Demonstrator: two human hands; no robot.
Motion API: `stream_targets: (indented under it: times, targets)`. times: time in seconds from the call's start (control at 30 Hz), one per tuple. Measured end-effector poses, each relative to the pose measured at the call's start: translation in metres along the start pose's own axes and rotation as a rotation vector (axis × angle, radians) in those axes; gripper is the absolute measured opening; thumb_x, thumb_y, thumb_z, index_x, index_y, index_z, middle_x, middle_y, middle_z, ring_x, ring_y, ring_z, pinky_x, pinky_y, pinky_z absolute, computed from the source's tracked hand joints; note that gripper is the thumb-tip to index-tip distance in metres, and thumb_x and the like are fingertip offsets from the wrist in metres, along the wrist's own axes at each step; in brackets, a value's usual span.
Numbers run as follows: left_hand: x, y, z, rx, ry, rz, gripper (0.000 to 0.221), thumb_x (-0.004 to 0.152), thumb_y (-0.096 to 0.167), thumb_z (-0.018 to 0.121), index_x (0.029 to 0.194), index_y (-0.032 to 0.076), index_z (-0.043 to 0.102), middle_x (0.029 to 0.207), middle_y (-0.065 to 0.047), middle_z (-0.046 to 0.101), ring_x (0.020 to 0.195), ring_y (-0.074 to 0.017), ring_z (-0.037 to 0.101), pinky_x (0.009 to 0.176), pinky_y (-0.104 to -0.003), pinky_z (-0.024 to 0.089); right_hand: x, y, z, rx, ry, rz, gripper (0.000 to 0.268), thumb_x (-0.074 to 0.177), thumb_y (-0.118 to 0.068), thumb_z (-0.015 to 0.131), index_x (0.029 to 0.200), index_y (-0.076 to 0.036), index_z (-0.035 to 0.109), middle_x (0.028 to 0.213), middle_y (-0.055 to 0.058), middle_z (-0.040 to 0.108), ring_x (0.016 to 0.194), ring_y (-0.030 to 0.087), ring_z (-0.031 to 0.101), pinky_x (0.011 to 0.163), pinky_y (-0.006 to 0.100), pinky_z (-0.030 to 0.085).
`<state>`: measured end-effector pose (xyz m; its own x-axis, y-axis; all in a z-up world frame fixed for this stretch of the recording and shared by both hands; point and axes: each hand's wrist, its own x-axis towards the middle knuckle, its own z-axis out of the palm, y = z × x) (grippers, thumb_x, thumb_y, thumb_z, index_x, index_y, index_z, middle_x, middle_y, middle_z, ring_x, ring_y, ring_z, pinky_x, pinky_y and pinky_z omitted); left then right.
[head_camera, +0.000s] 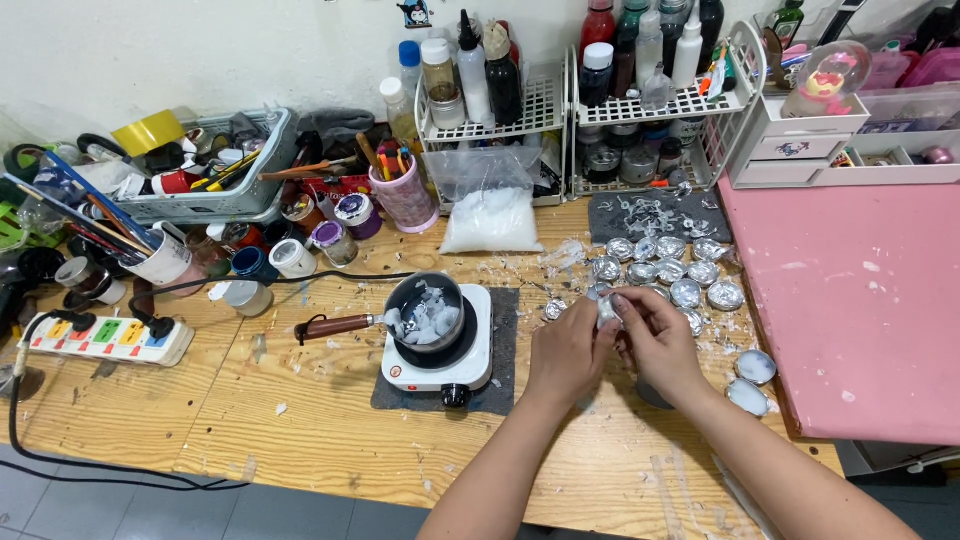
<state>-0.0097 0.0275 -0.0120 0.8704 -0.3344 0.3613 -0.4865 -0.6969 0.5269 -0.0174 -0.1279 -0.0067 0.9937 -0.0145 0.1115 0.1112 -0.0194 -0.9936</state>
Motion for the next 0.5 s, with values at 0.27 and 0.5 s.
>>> stream_targets:
  times: [0.27, 0.5]
  targets:
    - [-0.004, -0.003, 0.005, -0.277, 0.182, 0.087, 0.051, 0.114, 0.046, 0.027, 0.112, 0.007, 0.061, 0.079, -0.010, 0.063, 0.063, -0.0256, 0.062, 0.055, -0.039, 0.047, 0.000, 0.008, 0.000, 0.187, -0.032, 0.075, 0.026, 0.105, -0.017, 0.057, 0.125, -0.007, 0.071, 0.075, 0.000, 0.065, 0.054, 0.003, 0.050, 0.046, 0.019, 0.039]
    - [-0.003, -0.018, 0.017, -0.388, 0.129, 0.027, 0.046, 0.116, 0.041, 0.031, 0.110, 0.007, 0.062, 0.082, -0.010, 0.066, 0.070, -0.0253, 0.066, 0.062, -0.039, 0.051, 0.001, 0.005, -0.004, 0.377, -0.091, 0.161, 0.027, 0.105, -0.016, 0.053, 0.125, -0.004, 0.066, 0.085, 0.002, 0.068, 0.061, 0.005, 0.056, 0.048, 0.019, 0.041]
